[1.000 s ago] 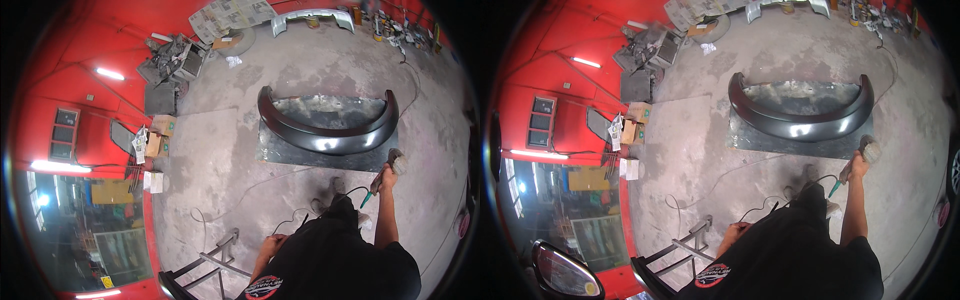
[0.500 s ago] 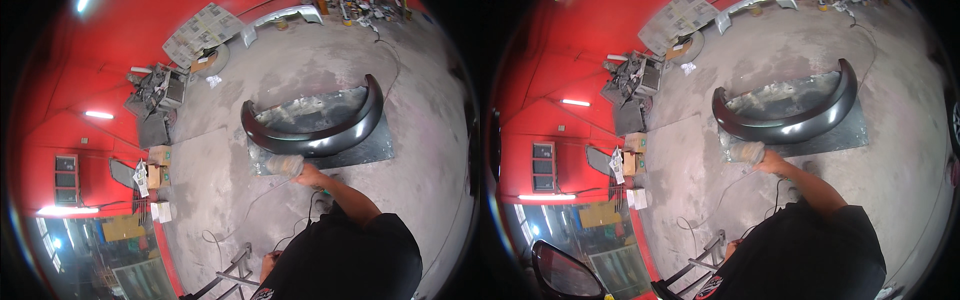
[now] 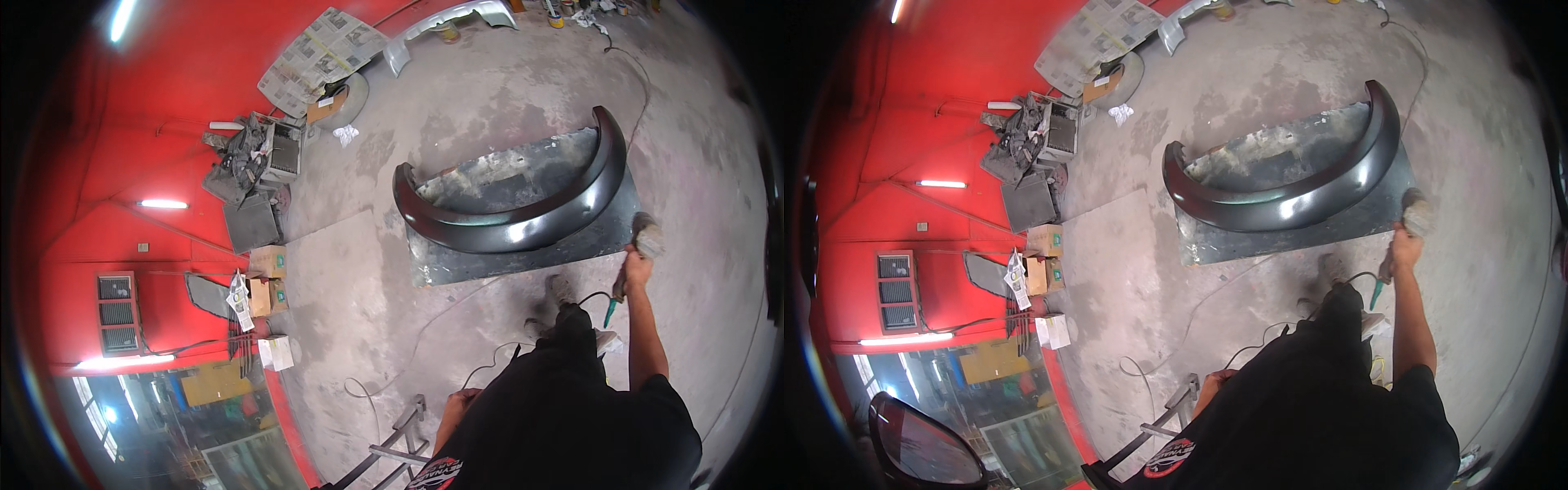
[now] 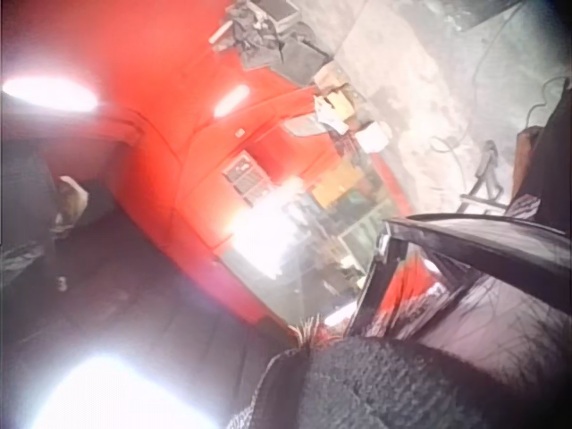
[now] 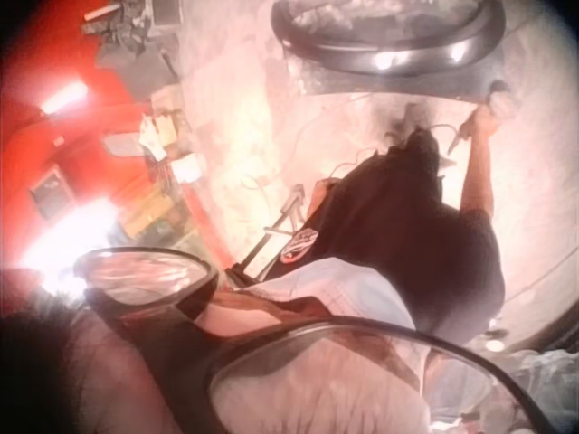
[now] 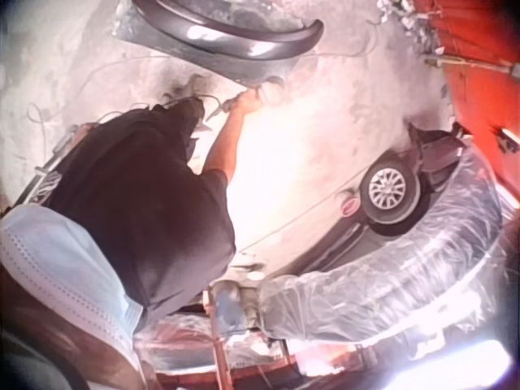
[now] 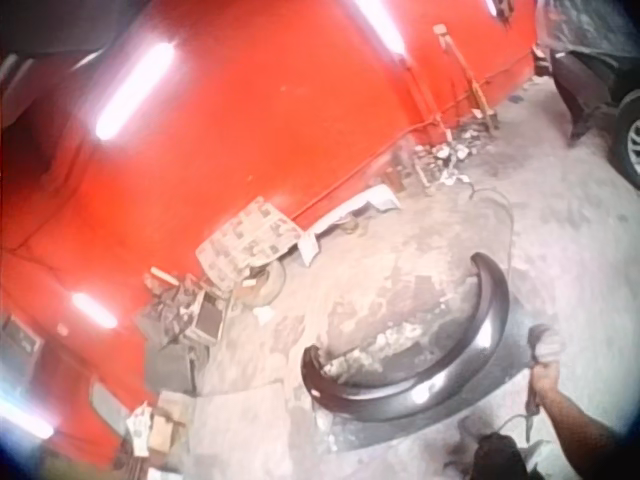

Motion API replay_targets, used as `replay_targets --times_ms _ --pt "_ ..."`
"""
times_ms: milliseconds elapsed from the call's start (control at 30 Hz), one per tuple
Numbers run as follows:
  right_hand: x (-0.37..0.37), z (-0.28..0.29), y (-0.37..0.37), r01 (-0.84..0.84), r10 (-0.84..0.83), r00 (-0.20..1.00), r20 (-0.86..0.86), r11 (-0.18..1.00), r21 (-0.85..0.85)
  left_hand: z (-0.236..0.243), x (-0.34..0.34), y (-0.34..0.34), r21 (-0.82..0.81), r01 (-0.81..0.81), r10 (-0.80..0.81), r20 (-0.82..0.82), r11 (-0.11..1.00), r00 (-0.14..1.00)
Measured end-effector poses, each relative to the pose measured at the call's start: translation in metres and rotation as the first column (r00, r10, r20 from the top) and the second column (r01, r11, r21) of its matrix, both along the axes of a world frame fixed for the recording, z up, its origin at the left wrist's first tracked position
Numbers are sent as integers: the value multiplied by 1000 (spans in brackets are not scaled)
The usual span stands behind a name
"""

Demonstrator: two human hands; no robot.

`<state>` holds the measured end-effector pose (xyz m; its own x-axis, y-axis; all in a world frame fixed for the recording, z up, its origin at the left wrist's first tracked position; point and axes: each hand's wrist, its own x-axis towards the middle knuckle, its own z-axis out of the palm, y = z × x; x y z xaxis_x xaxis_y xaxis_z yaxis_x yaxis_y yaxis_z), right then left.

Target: The person uses a heat gun to apply heat to the surface of a dark grey automotive fender resting on a table, moving the tool across different areas of the part.

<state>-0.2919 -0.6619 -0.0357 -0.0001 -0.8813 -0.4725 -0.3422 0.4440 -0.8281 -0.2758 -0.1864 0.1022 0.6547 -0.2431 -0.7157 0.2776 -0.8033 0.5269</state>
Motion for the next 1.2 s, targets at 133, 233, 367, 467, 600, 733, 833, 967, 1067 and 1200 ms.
replay_targets --times_ms 133,233,367,467,600,733,833,967,1067,1200 --pt "-19 5 6 -51 51 998 -39 999 17 -26 -5 15 -104 -60 54 -58 993 997" --pt "-33 -38 35 -429 392 887 -243 895 -123 -25 -3 17 -48 -10 9 -17 999 1000" --pt "-1 -8 106 -852 766 521 -377 492 -179 -3 -4 26 85 35 -43 99 996 994" --pt "30 30 150 -996 904 89 -418 80 -39 -7 -16 40 105 -18 6 114 994 993" --pt "52 52 185 -943 885 -243 -397 -312 -118 -13 -32 43 89 -105 102 42 990 994" --pt "54 66 183 -955 884 -267 -384 -297 -20 -12 -38 37 15 -130 129 37 991 991" --pt "31 49 152 -997 927 -28 -375 -52 -54 -7 -33 31 -11 -124 124 36 992 992" --pt "-2 -23 87 -779 740 626 -245 603 -171 -2 -10 15 75 48 -57 115 996 992" --pt "-13 -52 37 -360 333 924 -190 923 -135 -8 4 9 43 67 -70 73 997 995" --pt "-2 16 14 -225 235 965 -120 970 89 -9 13 3 36 75 -78 90 997 993"
